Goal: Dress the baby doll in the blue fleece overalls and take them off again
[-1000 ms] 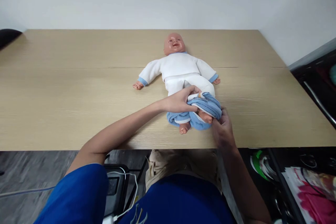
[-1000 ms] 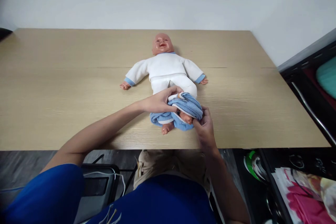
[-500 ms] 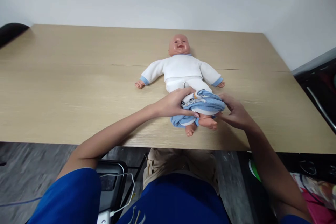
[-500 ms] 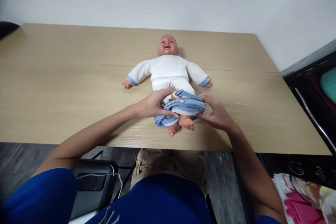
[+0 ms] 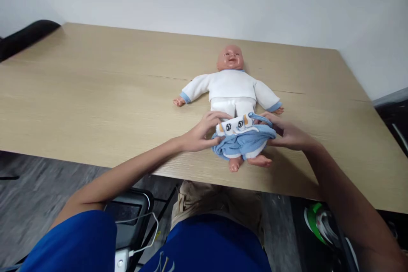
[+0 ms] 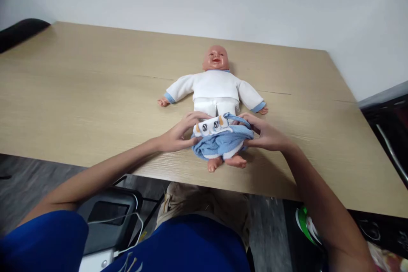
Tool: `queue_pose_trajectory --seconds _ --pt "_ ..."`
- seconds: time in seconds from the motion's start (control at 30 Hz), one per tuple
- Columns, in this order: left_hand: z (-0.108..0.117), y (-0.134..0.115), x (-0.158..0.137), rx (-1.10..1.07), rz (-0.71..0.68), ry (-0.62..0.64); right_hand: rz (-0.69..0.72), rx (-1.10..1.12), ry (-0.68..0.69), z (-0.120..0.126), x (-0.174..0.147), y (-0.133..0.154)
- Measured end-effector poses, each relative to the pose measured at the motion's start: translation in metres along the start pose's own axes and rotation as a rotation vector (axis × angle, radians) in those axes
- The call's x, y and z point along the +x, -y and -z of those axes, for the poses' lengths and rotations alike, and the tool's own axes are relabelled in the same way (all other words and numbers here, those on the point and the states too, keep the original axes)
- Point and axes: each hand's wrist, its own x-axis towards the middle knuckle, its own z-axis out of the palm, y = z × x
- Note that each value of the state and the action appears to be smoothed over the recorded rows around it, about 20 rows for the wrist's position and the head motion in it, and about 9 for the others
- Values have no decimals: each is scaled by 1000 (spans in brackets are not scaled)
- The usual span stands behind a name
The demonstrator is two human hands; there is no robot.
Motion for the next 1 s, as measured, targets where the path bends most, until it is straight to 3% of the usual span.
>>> queue_pose_trajectory --seconds 0.13,0.27,0.47,0.63,0.77,0.9,1.0 --pt "-6 21 3 -260 177 -152 -134 164 115 8 19 -13" --pt "-11 23 -7 -353 312 -255 -145 273 109 -3 23 -21" --pt "-15 14 -22 -290 278 -283 -110 338 -76 -27 18 -25" --pt "-31 13 -14 -683 447 -439 -220 561 -364 -64 32 -16" --pt "-33 19 1 -899 544 -627 -203 731 -437 -83 49 -9" --pt "-18 23 10 -812 514 -610 -183 730 -516 -82 55 -18" --pt "-4 23 9 -688 462 -534 -160 593 -534 -73 50 -28"
